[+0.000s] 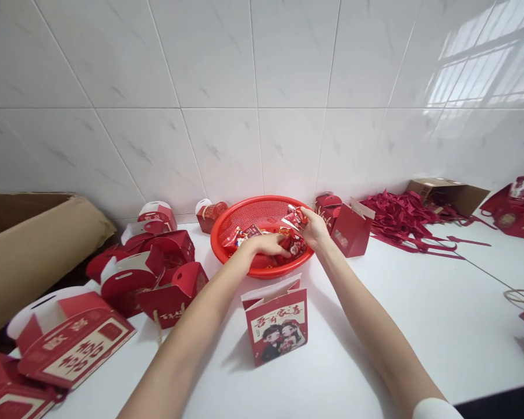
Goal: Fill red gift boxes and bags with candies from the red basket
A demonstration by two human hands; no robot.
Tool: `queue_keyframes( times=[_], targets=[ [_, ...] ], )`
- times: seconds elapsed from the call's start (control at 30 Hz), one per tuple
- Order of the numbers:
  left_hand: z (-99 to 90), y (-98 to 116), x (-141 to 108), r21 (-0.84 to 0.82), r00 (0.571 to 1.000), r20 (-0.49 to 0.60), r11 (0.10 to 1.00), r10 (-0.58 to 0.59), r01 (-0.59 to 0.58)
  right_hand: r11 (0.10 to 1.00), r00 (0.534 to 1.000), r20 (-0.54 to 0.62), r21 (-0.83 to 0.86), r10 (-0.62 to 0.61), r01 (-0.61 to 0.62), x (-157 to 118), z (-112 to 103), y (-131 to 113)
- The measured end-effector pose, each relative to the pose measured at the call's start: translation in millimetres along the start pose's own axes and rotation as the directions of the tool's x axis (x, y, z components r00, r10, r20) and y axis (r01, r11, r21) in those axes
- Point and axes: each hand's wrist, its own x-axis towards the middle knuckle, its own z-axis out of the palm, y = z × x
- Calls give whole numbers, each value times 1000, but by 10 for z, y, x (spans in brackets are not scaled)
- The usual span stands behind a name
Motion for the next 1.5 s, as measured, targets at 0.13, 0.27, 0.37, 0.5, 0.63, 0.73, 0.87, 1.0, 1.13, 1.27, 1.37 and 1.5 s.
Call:
queue_keyframes(
  times=[0.13, 0.27, 0.37, 0.5, 0.63, 0.73, 0.87, 1.0, 1.13, 1.27, 1.37, 1.5],
  targets=[
    [-128, -65, -141, -276, 999, -29, 961, -41, 32, 992, 999, -15, 121, 46, -44, -4, 22, -5],
    [-141, -162, -272, -397, 985, -155, 918, -74, 6, 988, 997, -9, 140, 72, -70, -24, 57, 5],
    [-98, -193, -325, -426, 979, -202, 902, -20, -69, 996, 1000, 3, 89, 20, -20, -59, 77, 12],
    [-58, -173, -344, -435, 972, -226, 885, 70, -165, 1000, 1000, -8, -11, -16, 16, -116, 82, 5],
    [-77, -160, -356, -220, 931, -330, 946, 156, -236, 991, 999, 42, -134, -14, 19, -157, 82, -7],
    [-97, -158, -378, -67, 905, -378, 969, 194, -236, 977, 992, 115, -200, -54, 76, -176, 81, -8],
    [-77, -147, -399, -14, 900, -380, 972, 212, -235, 964, 987, 143, -242, -78, 111, -204, 89, -8],
    [-70, -174, -404, -26, 911, -372, 978, 181, -205, 970, 991, 108, -219, -84, 106, -225, 114, -31],
    [-205, -116, -564, -11, 930, -364, 999, 44, -52, 980, 995, 44, -176, -89, 95, -246, 140, -142],
    [-391, 203, -1073, -75, 920, -192, 930, 340, -359, 985, 989, 49, -91, -142, 146, -343, 177, -377],
    [-438, 465, -1510, -59, 843, 103, 850, 527, -524, 977, 973, 139, -79, -185, 197, -489, 227, -571],
    [-350, 583, -1777, 148, 879, 215, 876, 425, -460, 970, 947, 273, -123, -168, 207, -729, 327, -720]
  ],
)
